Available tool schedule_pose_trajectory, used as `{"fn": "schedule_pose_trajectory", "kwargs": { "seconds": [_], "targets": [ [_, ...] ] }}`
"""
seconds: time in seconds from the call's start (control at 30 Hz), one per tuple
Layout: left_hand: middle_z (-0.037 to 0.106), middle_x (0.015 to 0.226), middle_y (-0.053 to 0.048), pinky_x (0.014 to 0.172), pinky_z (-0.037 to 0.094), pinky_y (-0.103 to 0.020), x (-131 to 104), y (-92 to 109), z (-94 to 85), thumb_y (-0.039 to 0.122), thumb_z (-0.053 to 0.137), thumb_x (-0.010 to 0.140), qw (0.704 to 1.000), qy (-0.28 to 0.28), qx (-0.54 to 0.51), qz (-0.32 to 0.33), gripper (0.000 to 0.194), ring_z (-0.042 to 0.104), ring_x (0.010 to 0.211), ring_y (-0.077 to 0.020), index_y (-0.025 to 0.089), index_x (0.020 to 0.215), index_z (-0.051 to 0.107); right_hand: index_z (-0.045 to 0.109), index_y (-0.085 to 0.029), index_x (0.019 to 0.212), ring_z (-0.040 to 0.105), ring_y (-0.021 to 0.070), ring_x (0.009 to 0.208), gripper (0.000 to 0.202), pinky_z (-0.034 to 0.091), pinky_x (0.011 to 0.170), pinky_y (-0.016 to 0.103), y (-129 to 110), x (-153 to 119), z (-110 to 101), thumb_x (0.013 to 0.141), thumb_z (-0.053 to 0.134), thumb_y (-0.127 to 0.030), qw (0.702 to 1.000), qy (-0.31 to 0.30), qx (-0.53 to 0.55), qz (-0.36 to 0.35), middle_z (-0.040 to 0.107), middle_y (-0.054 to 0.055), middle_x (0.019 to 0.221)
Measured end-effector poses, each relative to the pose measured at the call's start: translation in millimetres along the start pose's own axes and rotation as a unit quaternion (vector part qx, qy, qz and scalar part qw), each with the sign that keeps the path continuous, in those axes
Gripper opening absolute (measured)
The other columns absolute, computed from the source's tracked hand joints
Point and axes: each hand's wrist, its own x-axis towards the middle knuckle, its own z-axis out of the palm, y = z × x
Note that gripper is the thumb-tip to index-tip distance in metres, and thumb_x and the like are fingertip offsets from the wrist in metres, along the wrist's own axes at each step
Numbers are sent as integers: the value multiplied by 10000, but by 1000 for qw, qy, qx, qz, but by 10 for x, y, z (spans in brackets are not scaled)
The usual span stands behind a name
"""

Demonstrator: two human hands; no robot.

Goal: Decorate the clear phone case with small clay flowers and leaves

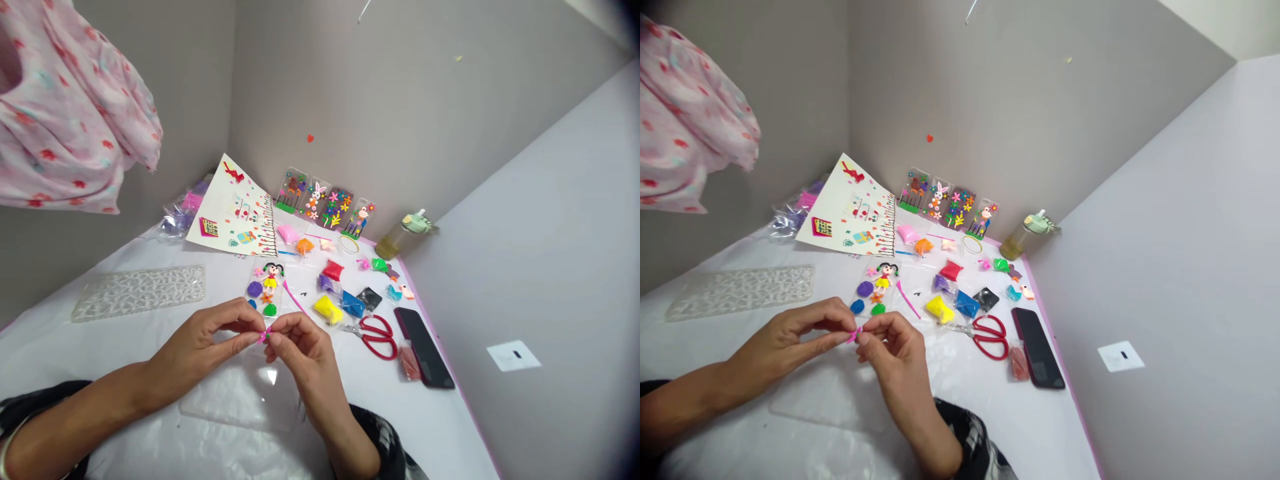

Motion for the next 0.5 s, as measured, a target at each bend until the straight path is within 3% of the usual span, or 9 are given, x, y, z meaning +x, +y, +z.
{"fn": "schedule_pose_trajectory", "kwargs": {
  "seconds": [0.17, 0.27, 0.5],
  "targets": [
    [782, 960, -3, 878, 646, -313, 3, -22, -2, 365, 709, 1035, 1000, -18, 11, 1, 154, 749, 926, -210, 270, 991, 821, 763, -229, 874, 614, 146, 695, 358, 526, 690, 289, -5, 9, 15, 785, 1014, -469, 1000, 4, 5, 4, 712, -22, 800],
    [784, 974, 3, 901, 637, -318, 2, -48, -3, 431, 727, 1047, 1000, -22, -4, -13, 176, 760, 950, -214, 276, 1016, 804, 761, -228, 880, 610, 138, 695, 365, 516, 687, 281, -10, 9, 27, 780, 1019, -466, 1000, 7, 8, 4, 717, -22, 818],
    [804, 1043, 11, 919, 583, -319, -8, -33, 19, 483, 765, 1020, 998, -2, -42, -57, 196, 741, 1036, -234, 303, 1082, 812, 743, -236, 912, 599, 145, 691, 362, 486, 677, 274, 1, 1, 27, 788, 1010, -447, 1000, -10, -6, 11, 674, -44, 743]
  ]
}}
